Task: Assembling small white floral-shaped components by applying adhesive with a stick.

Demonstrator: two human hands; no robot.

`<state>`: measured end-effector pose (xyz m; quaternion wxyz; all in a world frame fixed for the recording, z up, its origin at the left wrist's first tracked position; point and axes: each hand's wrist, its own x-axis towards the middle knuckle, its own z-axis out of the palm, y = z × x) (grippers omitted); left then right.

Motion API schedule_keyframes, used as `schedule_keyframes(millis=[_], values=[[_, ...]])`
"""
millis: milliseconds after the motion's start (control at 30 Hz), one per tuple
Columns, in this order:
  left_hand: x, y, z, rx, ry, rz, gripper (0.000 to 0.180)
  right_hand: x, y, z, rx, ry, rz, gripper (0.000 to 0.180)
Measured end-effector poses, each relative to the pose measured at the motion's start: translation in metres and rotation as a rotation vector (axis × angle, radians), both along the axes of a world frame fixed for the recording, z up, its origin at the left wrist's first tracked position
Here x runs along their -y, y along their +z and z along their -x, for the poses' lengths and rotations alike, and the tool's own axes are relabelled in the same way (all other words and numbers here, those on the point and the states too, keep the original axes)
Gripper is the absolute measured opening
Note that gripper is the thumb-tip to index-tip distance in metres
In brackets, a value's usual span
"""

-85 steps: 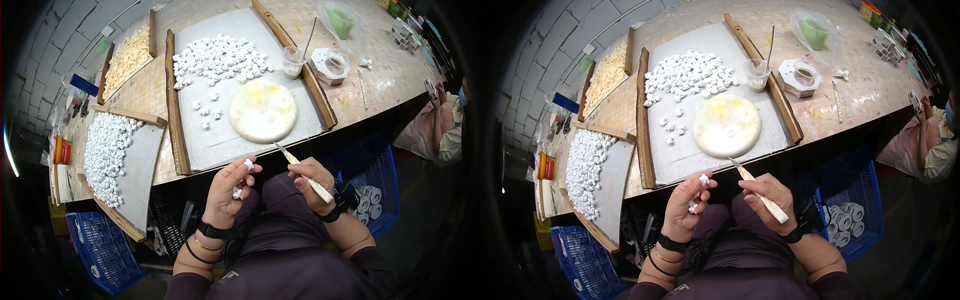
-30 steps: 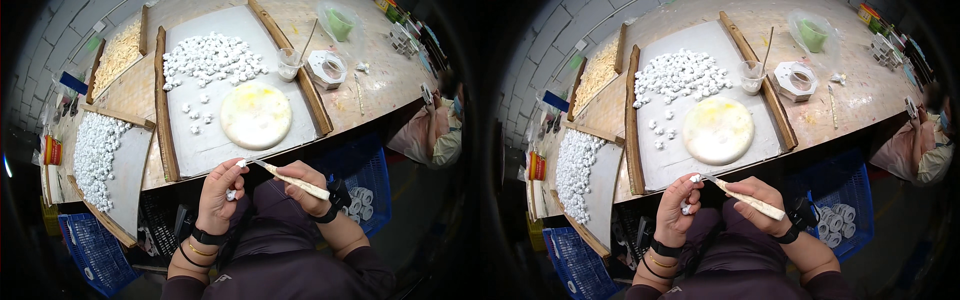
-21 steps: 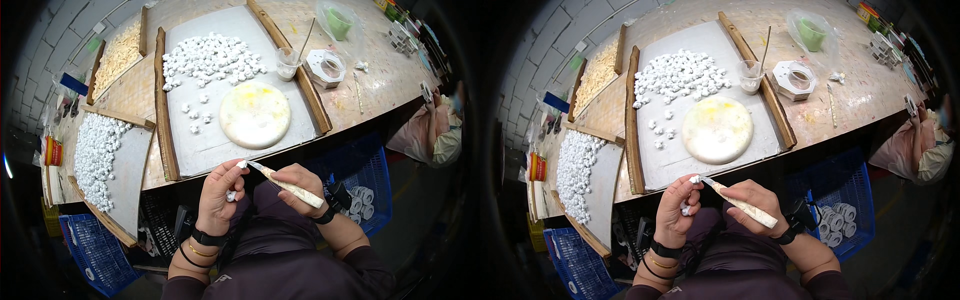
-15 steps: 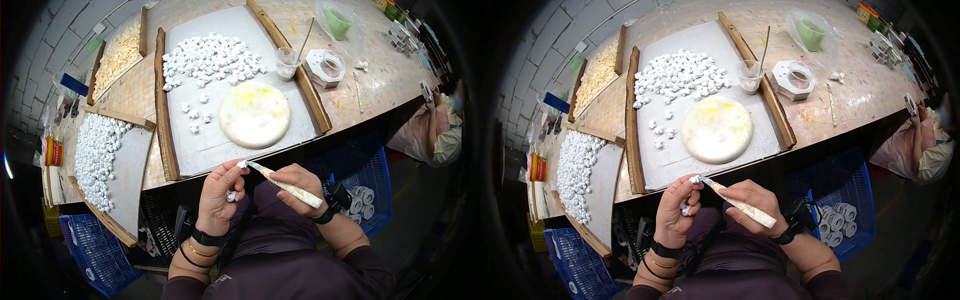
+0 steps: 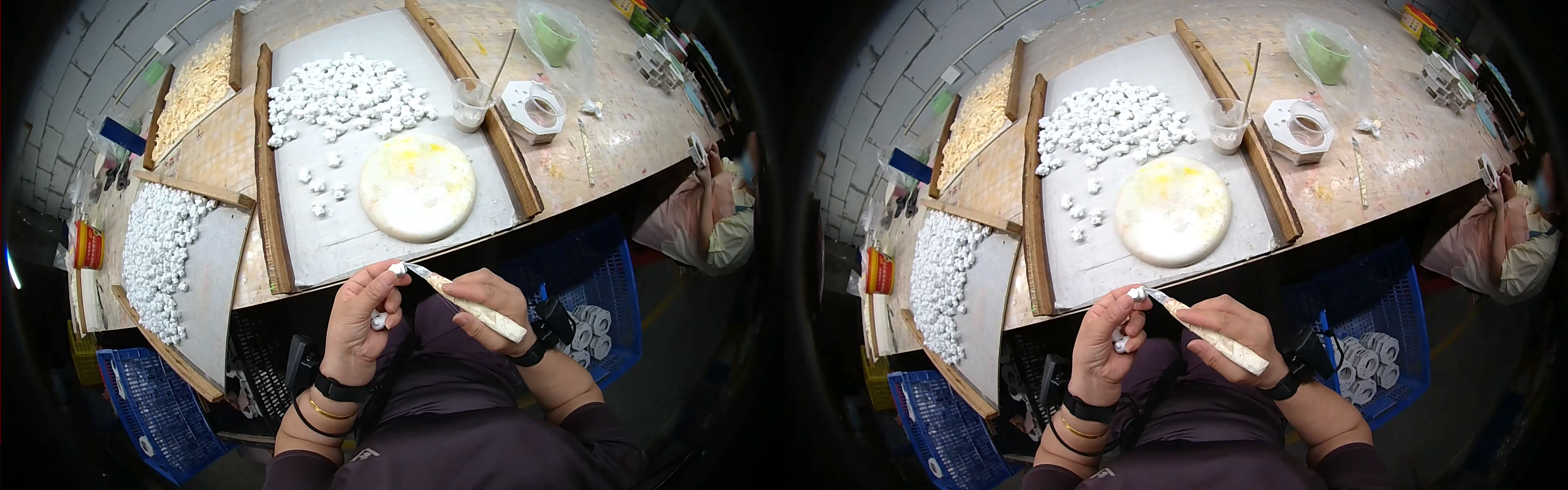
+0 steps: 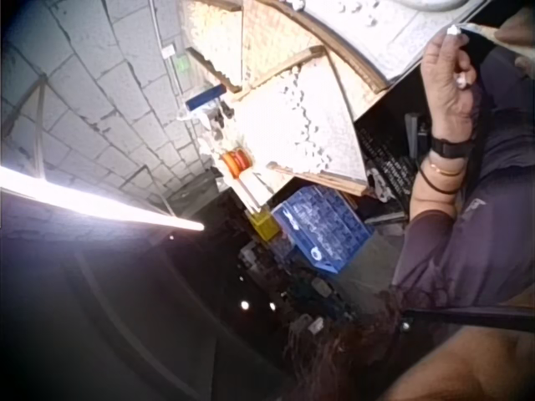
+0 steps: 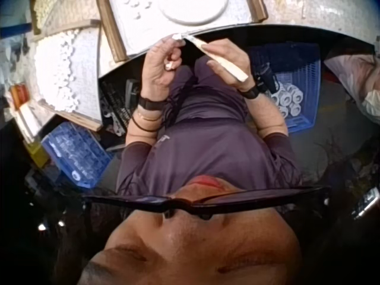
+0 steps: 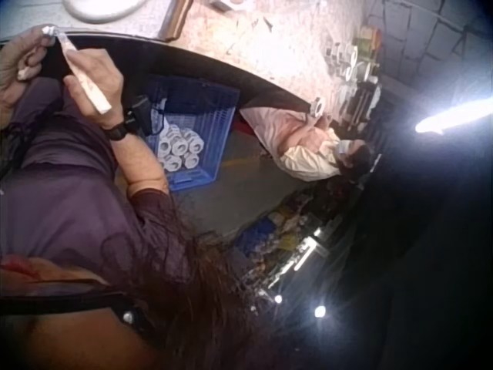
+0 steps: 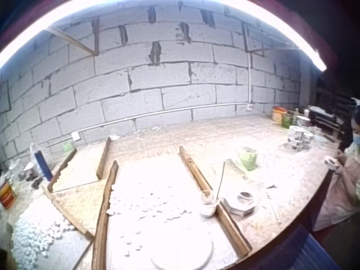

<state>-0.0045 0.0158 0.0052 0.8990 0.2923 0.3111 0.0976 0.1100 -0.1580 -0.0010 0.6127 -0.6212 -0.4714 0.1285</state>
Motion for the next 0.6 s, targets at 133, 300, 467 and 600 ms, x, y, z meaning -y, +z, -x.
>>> schedule_keyframes(millis=[133, 300, 467, 600], values=[[0.0004, 0.0003, -0.0001, 0.010, -0.001, 0.007, 0.026, -0.0006, -0.0008, 0.0009, 0.013, -0.001, -0.005, 0.034], [0.0001, 0.0002, 0.0000, 0.014, -0.005, 0.021, 0.024, -0.0006, -0.0028, 0.0003, 0.040, -0.020, -0.005, 0.034], [0.0007, -0.0005, 0.0001, 0.007, -0.006, 0.009, 0.026, -0.0008, 0.0002, 0.0013, 0.049, -0.019, -0.004, 0.034], [0.0007, 0.0007, -0.0005, 0.013, -0.013, 0.003, 0.025, -0.0019, -0.0013, 0.0028, 0.082, -0.015, 0.001, 0.035]])
